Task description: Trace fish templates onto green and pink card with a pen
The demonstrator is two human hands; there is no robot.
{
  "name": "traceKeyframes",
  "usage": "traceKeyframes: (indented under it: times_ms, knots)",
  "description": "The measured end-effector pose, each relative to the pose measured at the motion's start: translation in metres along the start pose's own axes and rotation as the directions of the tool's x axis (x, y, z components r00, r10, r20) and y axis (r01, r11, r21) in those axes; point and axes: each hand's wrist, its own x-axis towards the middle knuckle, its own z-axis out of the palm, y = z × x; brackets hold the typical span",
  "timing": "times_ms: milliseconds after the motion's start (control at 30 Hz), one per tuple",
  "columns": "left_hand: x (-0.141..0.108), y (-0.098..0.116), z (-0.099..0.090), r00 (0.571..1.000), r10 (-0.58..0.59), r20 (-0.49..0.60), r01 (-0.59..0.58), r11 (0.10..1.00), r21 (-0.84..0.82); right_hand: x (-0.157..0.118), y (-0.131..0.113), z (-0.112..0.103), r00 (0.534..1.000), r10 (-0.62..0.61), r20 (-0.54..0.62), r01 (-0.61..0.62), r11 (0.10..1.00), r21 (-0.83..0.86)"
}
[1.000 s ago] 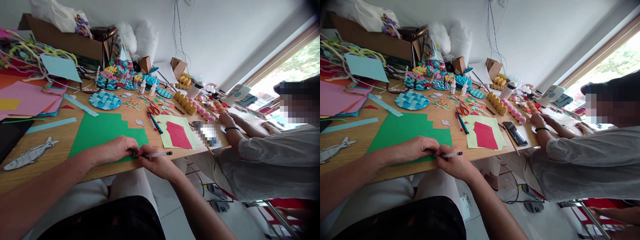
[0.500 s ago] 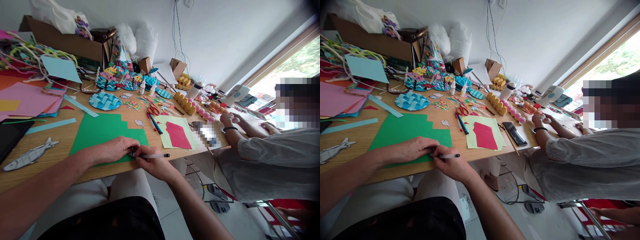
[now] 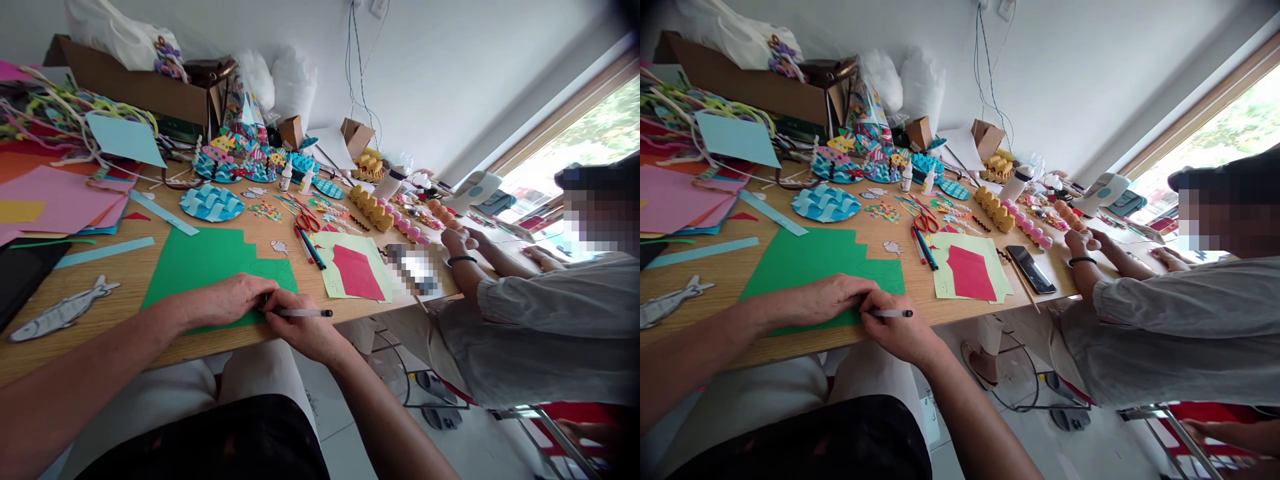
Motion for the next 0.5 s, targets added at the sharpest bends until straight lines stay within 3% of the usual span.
traceKeyframes:
  times_ms: [500]
  knots:
    - [0.0011,0.0017,-0.0017,1.0,-0.007,0.002,0.007,1.0,-0.006,-0.0017,0.0005,0.0057,0.999,0.019,-0.047,-0.021,0.999,-0.028]
